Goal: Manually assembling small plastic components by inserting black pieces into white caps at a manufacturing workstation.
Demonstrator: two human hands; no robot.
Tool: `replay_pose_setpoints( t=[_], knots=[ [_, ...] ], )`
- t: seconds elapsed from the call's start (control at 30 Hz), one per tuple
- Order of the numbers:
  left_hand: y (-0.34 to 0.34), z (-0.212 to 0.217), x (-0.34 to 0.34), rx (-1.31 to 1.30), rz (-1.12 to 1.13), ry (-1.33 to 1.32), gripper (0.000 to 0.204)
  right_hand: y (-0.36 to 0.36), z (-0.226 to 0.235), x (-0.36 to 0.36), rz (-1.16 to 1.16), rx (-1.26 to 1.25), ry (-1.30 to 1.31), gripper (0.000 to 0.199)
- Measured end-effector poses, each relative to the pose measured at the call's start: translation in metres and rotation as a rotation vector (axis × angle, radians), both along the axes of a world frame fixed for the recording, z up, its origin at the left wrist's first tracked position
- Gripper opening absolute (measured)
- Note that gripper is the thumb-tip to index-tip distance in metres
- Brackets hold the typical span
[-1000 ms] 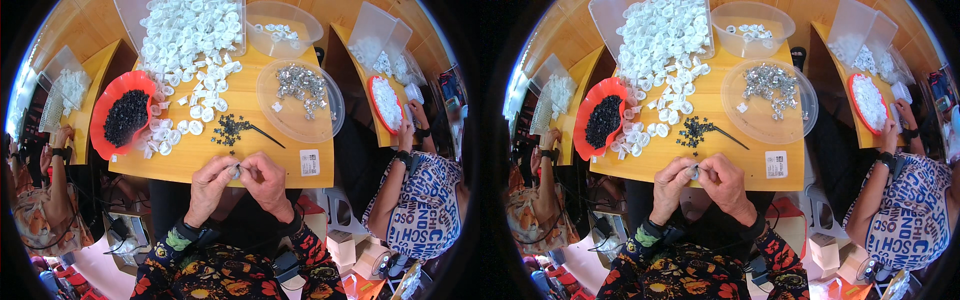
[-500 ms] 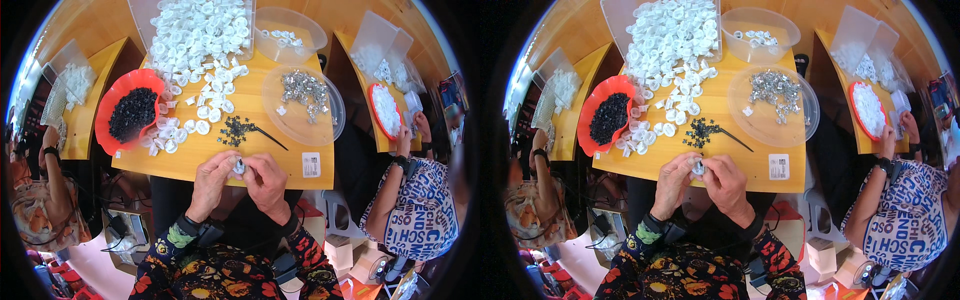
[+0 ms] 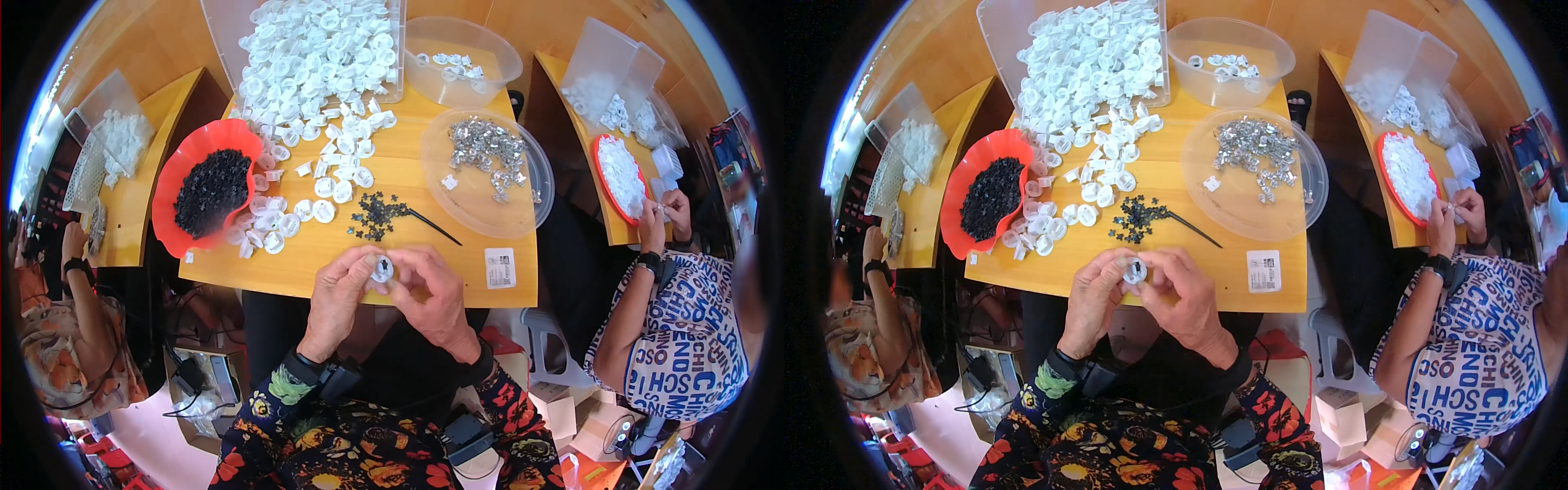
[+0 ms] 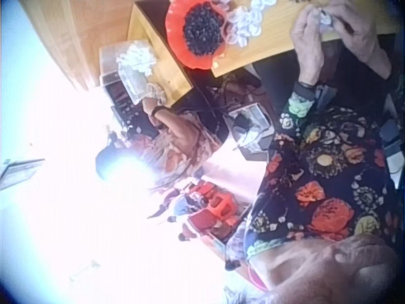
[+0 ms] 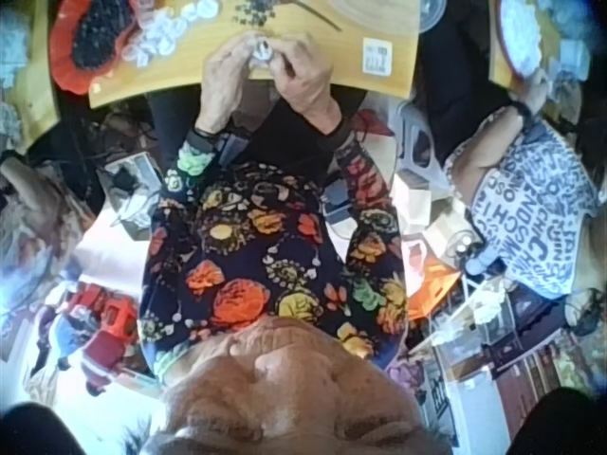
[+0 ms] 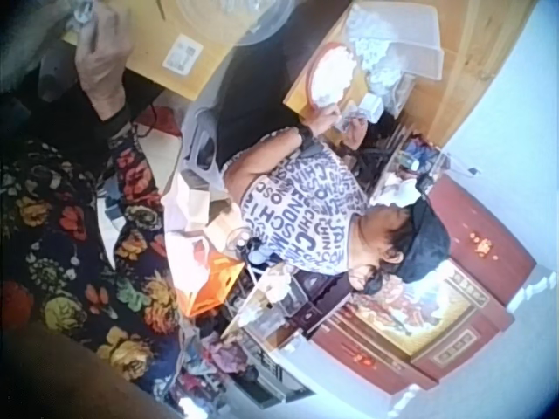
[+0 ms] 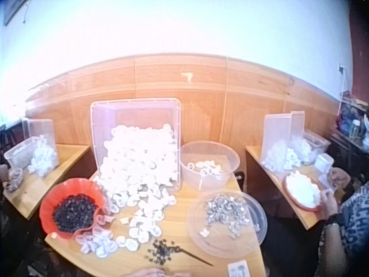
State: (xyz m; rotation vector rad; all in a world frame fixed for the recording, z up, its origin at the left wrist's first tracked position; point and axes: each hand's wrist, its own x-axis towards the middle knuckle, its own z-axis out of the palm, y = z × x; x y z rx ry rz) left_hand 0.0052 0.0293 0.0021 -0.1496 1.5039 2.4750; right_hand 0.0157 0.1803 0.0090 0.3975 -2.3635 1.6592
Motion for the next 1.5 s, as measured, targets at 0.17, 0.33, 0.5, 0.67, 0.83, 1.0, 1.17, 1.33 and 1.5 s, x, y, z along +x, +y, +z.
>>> replay_pose_setpoints(
  t=[0.17,0.33,0.5,0.67,0.83,1.0,1.17,1.33,1.5],
  knots=[
    [-0.001,0.0,0.0,0.033,-0.044,-0.029,0.023,0.003,0.007,-0.007,0.128,0.044,0.153,0.035],
    [-0.006,0.008,0.002,-0.255,-0.166,0.081,0.025,0.005,0.008,-0.008,0.136,0.142,0.062,0.035],
    [-0.005,0.0,0.002,-0.228,-0.124,0.117,0.028,0.0,0.013,-0.008,0.124,0.152,0.112,0.033],
    [-0.007,0.001,0.002,-0.237,-0.13,0.119,0.027,-0.002,0.007,-0.007,0.094,0.16,0.029,0.032],
    [-0.01,-0.005,0.0,-0.19,-0.132,0.066,0.026,0.004,-0.002,-0.007,0.098,-0.026,-0.079,0.027],
    [-0.006,0.0,-0.001,-0.008,-0.165,0.098,0.028,0.006,-0.012,-0.011,0.1,-0.507,-0.277,0.019],
    [-0.01,0.0,0.0,0.045,-0.177,0.09,0.029,0.003,-0.011,-0.012,0.148,-0.446,-0.318,0.016],
    [-0.016,-0.006,-0.001,-0.02,-0.215,0.098,0.031,0.002,-0.008,-0.014,0.162,-0.445,-0.35,0.017],
    [-0.011,0.001,0.0,0.094,-0.205,0.095,0.031,0.004,0.0,-0.017,0.204,-0.452,-0.393,0.017]
  ],
)
